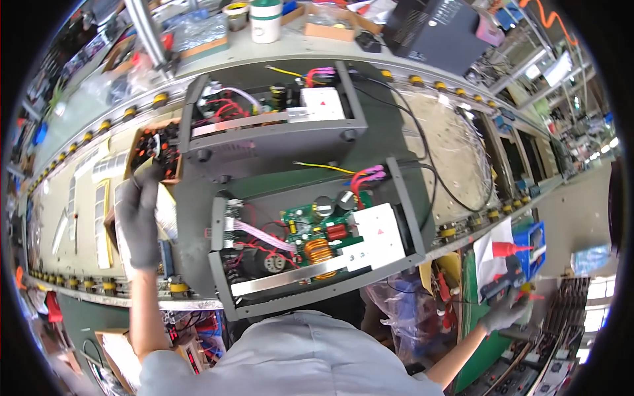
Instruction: Assembling components and wiring into a metal power inverter chassis on an assembly line.
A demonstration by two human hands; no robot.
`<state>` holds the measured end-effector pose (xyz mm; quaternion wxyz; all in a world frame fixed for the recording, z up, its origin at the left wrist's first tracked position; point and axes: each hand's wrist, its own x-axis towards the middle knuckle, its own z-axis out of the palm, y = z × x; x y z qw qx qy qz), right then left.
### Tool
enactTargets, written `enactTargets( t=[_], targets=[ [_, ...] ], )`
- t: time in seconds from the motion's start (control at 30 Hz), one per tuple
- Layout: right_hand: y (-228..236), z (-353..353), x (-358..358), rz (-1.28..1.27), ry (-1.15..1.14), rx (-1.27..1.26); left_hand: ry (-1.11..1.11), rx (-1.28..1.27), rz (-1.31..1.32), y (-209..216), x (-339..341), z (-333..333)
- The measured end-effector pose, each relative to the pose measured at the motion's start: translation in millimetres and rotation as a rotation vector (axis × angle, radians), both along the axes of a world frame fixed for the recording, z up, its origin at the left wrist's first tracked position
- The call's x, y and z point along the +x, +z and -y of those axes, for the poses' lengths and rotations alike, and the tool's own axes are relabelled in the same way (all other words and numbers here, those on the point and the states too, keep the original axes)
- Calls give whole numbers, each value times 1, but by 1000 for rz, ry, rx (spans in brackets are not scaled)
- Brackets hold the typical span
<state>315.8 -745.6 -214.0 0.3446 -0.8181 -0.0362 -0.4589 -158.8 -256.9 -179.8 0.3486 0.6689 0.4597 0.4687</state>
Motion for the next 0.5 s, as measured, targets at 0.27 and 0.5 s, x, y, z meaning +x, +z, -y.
enactTargets(
  t=[0.27,0.5],
  targets=[
    [-12,-249,-127,-1061,1498,549,-378,-687,409,-88,-3,105],
    [15,-264,-195,-1253,1529,605,-226,-621,629,-55,1,81]
  ],
)
